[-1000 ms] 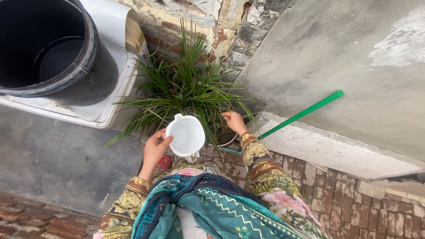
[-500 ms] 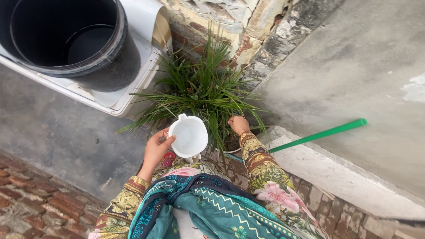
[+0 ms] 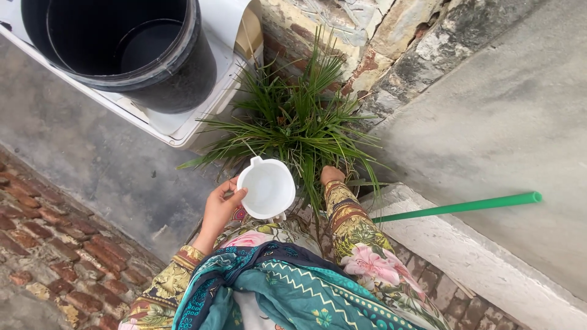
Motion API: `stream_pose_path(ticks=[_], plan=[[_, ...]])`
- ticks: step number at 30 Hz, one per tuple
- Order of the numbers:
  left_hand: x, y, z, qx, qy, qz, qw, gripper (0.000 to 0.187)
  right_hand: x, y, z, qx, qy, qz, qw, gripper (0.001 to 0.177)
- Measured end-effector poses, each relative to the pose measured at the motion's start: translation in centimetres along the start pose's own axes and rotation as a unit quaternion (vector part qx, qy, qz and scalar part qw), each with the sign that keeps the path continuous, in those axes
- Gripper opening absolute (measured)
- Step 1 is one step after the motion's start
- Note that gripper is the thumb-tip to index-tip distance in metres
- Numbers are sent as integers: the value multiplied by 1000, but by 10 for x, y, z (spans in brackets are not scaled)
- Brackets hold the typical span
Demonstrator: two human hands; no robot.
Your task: The recorder is watering a potted plant using a white plastic mug to scoop water from a black bucket and pouring it over the plant.
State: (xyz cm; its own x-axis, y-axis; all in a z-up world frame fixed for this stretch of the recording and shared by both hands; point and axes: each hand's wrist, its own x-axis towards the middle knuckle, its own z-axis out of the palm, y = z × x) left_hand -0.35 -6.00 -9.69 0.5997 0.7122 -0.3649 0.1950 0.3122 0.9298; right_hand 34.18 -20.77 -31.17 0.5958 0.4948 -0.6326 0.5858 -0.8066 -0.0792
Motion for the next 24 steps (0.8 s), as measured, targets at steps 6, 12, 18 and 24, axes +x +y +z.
stream_pose_path(ticks=[6,12,18,24], plan=[[9,-10,-5,-14,4,-4,1000,22,4,17,15,-18,107,-21,994,19],[15,-2,-7,-34,-2,-12,999,22,-14,31,13,-37,173,-55,983,17],[23,-10,-5,-35,-3,-35,999,21,-84,38,-31,-3,181,-64,981,23],[24,-11,5,0,-15,-39,999,24,-127,48,-41,85,225,-74,968,20]])
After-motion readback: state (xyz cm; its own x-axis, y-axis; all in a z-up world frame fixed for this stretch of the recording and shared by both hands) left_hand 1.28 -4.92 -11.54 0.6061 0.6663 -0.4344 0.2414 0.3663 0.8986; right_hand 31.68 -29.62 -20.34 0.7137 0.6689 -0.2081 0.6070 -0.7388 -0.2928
